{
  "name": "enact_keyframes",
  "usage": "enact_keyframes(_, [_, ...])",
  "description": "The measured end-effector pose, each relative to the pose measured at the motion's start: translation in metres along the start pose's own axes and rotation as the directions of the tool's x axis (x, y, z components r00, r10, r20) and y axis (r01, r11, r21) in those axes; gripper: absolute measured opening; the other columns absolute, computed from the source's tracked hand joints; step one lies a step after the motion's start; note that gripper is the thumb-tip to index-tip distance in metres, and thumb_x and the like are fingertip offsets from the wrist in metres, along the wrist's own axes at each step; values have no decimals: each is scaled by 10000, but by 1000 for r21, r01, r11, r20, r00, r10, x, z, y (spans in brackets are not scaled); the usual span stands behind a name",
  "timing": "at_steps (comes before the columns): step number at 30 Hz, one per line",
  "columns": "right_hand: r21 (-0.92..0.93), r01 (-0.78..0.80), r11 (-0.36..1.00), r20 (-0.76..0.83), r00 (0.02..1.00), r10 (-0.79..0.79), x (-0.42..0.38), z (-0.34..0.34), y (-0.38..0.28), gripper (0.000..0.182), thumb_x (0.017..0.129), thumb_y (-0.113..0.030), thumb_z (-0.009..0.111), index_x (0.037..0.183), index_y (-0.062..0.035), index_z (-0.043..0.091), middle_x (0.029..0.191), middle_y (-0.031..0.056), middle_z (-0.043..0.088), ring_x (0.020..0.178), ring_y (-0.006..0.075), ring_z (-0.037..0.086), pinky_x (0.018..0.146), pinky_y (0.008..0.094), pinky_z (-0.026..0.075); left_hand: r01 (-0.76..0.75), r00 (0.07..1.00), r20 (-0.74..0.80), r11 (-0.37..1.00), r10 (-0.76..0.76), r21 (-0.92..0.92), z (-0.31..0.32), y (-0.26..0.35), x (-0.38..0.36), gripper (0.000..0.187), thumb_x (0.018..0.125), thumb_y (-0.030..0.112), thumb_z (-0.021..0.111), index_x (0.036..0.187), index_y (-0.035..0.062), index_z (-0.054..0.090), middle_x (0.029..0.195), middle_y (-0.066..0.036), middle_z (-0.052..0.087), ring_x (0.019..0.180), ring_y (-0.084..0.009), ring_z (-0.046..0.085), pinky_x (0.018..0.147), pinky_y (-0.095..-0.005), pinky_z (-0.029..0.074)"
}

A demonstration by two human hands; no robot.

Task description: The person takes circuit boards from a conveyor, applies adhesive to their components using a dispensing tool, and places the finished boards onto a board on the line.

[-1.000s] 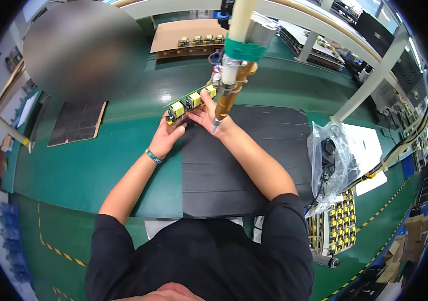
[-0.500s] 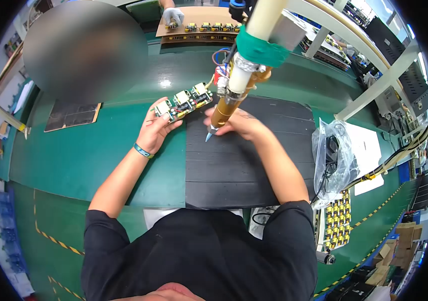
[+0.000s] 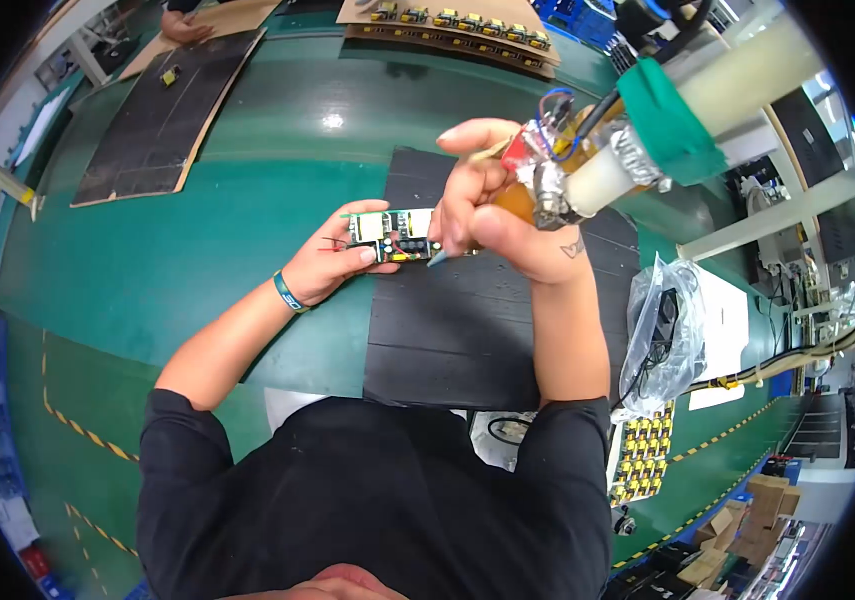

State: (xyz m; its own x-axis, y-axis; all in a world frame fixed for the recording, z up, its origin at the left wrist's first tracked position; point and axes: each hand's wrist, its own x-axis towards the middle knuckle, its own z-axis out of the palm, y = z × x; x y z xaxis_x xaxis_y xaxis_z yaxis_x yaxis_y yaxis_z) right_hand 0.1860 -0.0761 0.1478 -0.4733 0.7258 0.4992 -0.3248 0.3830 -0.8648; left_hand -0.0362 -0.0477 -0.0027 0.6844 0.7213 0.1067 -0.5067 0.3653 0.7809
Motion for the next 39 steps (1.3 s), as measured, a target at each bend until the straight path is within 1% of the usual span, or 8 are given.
enact_keyframes(2, [63, -9, 998, -31, 999, 11, 9, 7, 8, 627, 848, -264, 688, 1317, 8, 375, 706, 45, 541, 578, 149, 558, 638, 348, 519, 10, 1000, 1, 1000, -10, 2, 0, -2, -1, 605, 894, 58, 610, 1419, 74, 309, 1277, -123, 529, 1163, -249, 558, 966, -438, 501])
enact_keyframes(5, [52, 123, 991, -89, 989, -118, 23, 13, 18, 569, 867, -246, 671, 1298, 3, 393, 631, 8, 483, 474, 102, 463, 494, 284, 464, 41, 998, 41, 999, -42, 26, 0, -3, 1, 627, 889, 57, 616, 1427, 69, 292, 1279, -126, 525, 1171, -253, 552, 972, -445, 495])
enact_keyframes(6, [55, 118, 992, -97, 989, -112, 24, 13, 20, 569, 867, -246, 671, 1298, 3, 393, 631, 8, 483, 474, 102, 463, 494, 284, 464, 58, 997, 52, 998, -59, 25, 2, -2, 0, 617, 886, 36, 614, 1419, 72, 305, 1261, -120, 534, 1154, -238, 559, 969, -438, 498])
enact_keyframes(9, [135, 124, 983, 18, 992, -127, 26, 12, 26, 506, 900, -239, 634, 1283, -2, 405, 595, -7, 457, 453, 88, 431, 443, 249, 429, 99, 992, 76, 995, -101, 28, 4, 0, -1, 601, 879, -5, 609, 1405, 79, 331, 1225, -108, 552, 1120, -208, 573, 963, -426, 506])
enact_keyframes(14, [131, 103, 986, -61, 994, -95, 23, 19, 34, 469, 915, -236, 617, 1263, 6, 415, 588, -5, 454, 452, 73, 424, 424, 236, 410, 145, 983, 112, 989, -145, 7, 8, -7, -1, 603, 877, -4, 612, 1403, 76, 330, 1228, -116, 553, 1122, -215, 577, 969, -421, 502])
enact_keyframes(17, [16, 59, 998, -34, 998, -58, 23, 21, 36, 453, 916, -235, 614, 1242, 13, 421, 589, -2, 456, 450, 69, 417, 426, 234, 408, 167, 979, 116, 986, -168, 18, 9, -7, -2, 603, 877, -3, 612, 1403, 70, 326, 1232, -120, 553, 1133, -220, 573, 971, -417, 501])
enact_keyframes(22, [39, 112, 993, -33, 993, -111, 22, 24, 49, 424, 913, -216, 608, 1220, 17, 432, 585, 1, 462, 446, 68, 414, 422, 233, 402, 124, 984, 123, 990, -131, 67, 11, -5, -3, 605, 878, -2, 611, 1403, 53, 316, 1244, -129, 549, 1146, -228, 567, 968, -417, 501])
enact_keyframes(39, [-95, 70, 993, -112, 990, -81, 16, 25, 47, 299, 910, -136, 581, 1138, 16, 461, 587, 12, 467, 438, 69, 419, 418, 238, 397, 105, 986, 121, 989, -117, 101, 11, -7, -6, 627, 870, 14, 625, 1408, 61, 307, 1249, -117, 527, 1158, -228, 545, 973, -438, 496])
